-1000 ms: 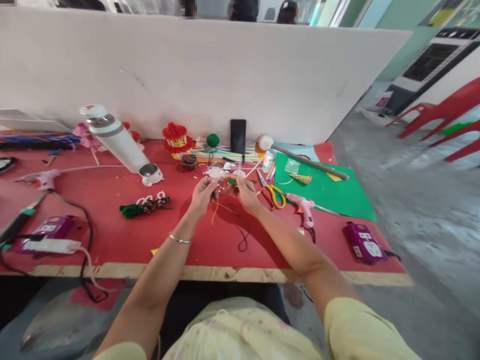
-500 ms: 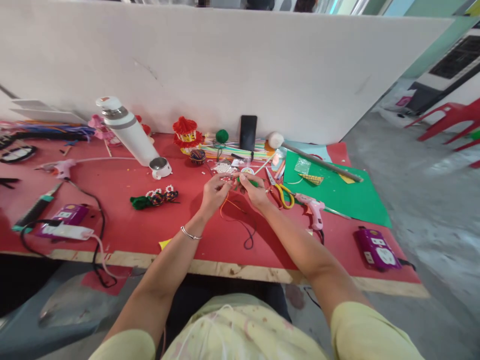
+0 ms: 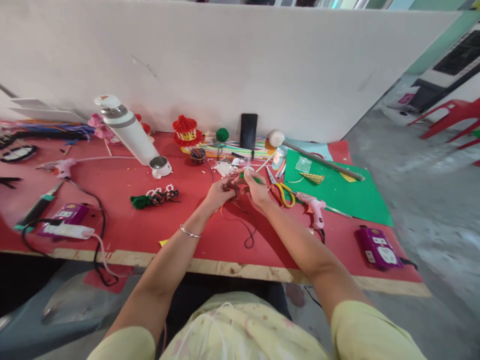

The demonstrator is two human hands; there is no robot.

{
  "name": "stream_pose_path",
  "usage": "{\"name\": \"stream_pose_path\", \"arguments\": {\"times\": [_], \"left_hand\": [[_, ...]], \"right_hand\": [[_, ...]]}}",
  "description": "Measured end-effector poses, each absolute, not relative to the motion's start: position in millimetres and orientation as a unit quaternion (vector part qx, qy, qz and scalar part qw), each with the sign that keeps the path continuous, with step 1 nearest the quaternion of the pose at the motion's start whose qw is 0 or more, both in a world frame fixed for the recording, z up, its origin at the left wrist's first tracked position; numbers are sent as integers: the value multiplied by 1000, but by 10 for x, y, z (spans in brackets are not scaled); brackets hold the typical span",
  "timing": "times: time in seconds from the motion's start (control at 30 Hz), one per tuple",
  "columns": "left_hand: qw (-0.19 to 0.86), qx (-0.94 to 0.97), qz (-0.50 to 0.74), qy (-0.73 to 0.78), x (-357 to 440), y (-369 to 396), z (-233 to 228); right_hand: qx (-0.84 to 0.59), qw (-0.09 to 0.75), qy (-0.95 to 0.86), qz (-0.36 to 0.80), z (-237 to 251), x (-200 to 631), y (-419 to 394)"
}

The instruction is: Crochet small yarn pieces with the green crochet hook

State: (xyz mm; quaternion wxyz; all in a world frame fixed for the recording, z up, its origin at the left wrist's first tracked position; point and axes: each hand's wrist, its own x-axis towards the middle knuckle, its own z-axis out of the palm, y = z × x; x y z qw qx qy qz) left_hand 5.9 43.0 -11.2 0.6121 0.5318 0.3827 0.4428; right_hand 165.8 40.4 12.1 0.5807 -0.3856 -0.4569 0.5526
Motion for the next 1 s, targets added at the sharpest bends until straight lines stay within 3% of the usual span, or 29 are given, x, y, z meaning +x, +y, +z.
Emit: {"name": "stream_pose_path", "arguments": {"times": [0.17,0.43,0.5,0.57,0.73,0.87,1.0], "left_hand": [[510,549,486,450,20,541,-183],[333,594,513,522,-146,565,-67],[370,570,556,479,-118,523,-9],[482,503,586,414,-65,478,48],[642,458,523,325,48,410,76],[616,486,469,406,55,422,-3],[537,482,508,470,49,483,-77]], "right_hand": [[-333,570,-379,649,121,1701,494],[-346,601,-407,595,100,1779,570],[-358,594,-423,583,98,1768,559],[-368,585,-438,575,103,1745,540],[-372,566,-465,570,119,1682,476],[-352,580,-479,557,102,1670,457],[-341,597,-486,539,87,1662,454]]}}
